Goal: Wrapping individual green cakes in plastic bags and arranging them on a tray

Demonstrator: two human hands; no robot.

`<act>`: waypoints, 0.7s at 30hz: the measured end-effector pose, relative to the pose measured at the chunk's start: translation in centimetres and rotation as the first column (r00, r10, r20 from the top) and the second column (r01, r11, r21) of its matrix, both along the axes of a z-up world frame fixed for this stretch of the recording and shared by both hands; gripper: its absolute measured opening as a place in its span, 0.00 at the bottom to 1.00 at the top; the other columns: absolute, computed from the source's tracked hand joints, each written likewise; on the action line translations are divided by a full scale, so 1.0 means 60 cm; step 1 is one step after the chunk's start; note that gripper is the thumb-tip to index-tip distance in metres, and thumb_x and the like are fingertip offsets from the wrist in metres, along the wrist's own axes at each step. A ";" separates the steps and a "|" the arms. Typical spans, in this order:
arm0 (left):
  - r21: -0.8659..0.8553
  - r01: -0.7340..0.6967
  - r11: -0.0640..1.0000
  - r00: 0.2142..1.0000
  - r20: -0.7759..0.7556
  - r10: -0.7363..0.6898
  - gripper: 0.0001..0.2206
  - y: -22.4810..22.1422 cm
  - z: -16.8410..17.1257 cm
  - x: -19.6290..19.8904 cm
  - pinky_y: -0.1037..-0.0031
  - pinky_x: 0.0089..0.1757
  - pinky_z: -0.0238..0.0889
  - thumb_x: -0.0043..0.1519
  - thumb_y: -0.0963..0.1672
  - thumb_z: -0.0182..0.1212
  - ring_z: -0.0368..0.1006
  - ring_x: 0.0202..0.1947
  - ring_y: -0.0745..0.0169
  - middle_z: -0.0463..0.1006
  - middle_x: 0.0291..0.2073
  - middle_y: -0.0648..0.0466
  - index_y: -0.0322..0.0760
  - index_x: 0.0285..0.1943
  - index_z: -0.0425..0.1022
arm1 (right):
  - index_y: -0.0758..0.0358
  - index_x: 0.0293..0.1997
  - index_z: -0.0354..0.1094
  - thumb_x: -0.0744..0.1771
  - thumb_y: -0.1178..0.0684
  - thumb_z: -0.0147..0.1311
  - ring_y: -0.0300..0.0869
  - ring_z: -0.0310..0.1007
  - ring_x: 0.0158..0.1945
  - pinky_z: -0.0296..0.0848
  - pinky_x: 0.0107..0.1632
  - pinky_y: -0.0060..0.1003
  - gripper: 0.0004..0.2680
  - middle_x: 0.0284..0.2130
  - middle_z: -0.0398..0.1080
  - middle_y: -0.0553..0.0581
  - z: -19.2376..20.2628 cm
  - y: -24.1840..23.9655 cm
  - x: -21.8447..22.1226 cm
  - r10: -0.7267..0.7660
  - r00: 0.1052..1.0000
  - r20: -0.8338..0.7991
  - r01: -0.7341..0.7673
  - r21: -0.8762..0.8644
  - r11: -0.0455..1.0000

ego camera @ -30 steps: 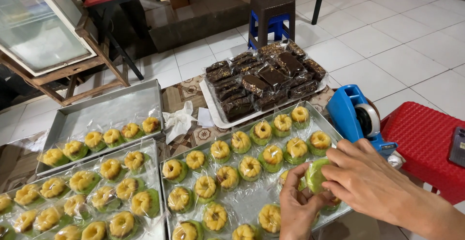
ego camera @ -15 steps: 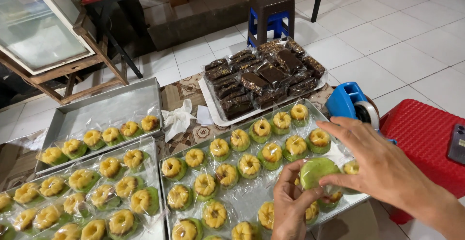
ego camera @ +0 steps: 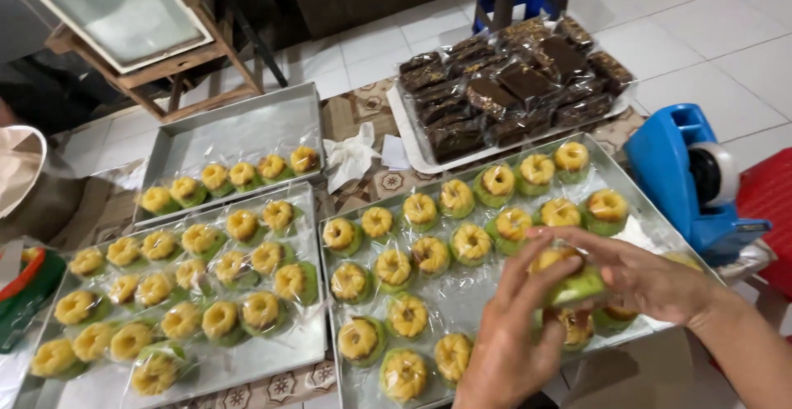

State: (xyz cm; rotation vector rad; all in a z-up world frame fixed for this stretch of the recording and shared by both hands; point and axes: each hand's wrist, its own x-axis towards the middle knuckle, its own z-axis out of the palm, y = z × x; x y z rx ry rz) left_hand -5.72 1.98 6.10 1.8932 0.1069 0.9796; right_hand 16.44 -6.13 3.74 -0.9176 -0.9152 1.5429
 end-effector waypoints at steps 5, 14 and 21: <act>0.313 -0.075 0.947 0.913 -0.359 0.191 0.37 -0.042 0.056 -0.027 0.30 0.63 0.41 0.54 0.32 0.53 0.49 0.71 0.18 0.47 0.75 0.24 0.40 0.77 0.52 | 0.67 0.74 0.50 0.62 0.55 0.72 0.39 0.79 0.41 0.81 0.48 0.43 0.34 0.38 0.75 0.51 -0.039 0.019 -0.010 -0.072 0.963 -0.259 0.072 -0.012 0.997; 0.203 -0.354 0.913 0.919 -0.106 0.380 0.21 -0.071 0.093 -0.034 0.52 0.50 0.71 0.52 0.39 0.73 0.72 0.57 0.42 0.75 0.58 0.48 0.46 0.56 0.78 | 0.69 0.67 0.64 0.64 0.64 0.65 0.59 0.74 0.57 0.79 0.54 0.47 0.23 0.57 0.70 0.69 -0.011 -0.020 0.095 -0.218 0.954 -0.208 0.259 0.198 0.945; 0.072 -0.265 0.962 0.964 -0.001 0.266 0.15 -0.048 0.105 -0.018 0.62 0.46 0.75 0.53 0.35 0.63 0.78 0.48 0.50 0.79 0.47 0.48 0.40 0.48 0.78 | 0.62 0.60 0.72 0.60 0.70 0.62 0.56 0.78 0.58 0.83 0.54 0.56 0.22 0.59 0.74 0.62 0.027 -0.048 0.102 -0.388 0.584 0.713 0.690 -0.184 0.700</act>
